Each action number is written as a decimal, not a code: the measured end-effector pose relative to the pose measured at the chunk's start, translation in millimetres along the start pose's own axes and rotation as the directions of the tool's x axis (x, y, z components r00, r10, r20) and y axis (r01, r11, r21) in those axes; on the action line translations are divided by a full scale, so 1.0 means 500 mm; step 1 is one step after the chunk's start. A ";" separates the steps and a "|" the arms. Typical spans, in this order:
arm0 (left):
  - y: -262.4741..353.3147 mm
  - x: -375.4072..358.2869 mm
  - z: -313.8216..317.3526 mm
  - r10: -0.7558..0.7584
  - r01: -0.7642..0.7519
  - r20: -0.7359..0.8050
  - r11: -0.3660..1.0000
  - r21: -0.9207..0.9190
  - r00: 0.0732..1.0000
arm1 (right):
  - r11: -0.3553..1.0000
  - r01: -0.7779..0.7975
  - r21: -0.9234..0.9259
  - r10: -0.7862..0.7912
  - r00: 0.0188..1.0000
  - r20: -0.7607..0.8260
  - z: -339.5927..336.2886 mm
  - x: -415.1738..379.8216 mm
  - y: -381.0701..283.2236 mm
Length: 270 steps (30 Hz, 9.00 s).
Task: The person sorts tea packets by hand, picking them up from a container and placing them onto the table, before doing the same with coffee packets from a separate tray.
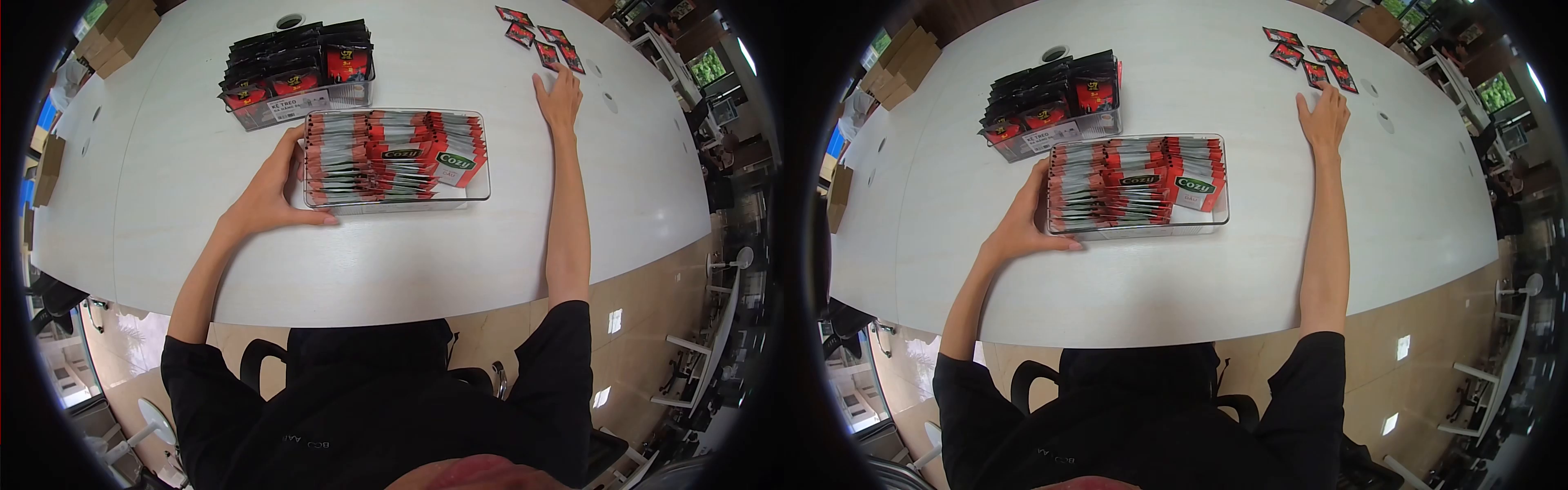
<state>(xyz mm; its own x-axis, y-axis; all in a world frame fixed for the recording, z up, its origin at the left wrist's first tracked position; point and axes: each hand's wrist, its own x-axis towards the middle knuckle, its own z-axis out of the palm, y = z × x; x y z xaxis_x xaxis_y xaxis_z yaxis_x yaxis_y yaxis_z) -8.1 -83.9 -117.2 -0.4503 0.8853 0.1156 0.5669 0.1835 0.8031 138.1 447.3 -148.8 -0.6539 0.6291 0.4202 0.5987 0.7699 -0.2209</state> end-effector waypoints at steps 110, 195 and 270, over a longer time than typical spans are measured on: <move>-0.046 0.099 -0.030 0.060 -0.082 -0.226 0.992 -0.092 0.972 | 0.818 0.545 0.187 -0.514 0.837 -0.190 -0.085 -0.207 -0.226; -0.076 0.153 -0.019 0.102 -0.155 -0.156 0.911 -0.383 0.983 | 0.400 0.135 0.906 0.541 0.763 -0.353 -0.164 -0.127 0.090; -0.050 0.148 -0.017 0.010 -0.044 -0.116 0.955 -0.292 0.993 | 0.998 0.032 0.056 -0.010 0.931 -0.366 -0.204 -0.133 -0.012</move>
<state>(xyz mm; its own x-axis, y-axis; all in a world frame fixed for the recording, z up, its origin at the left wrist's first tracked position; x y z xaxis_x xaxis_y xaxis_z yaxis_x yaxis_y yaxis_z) -61.4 -26.8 -124.0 -0.5214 0.8318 0.1904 0.3599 0.0120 0.9329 225.1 389.9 -85.6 -0.4450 0.5389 0.7153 0.5501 0.7947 -0.2565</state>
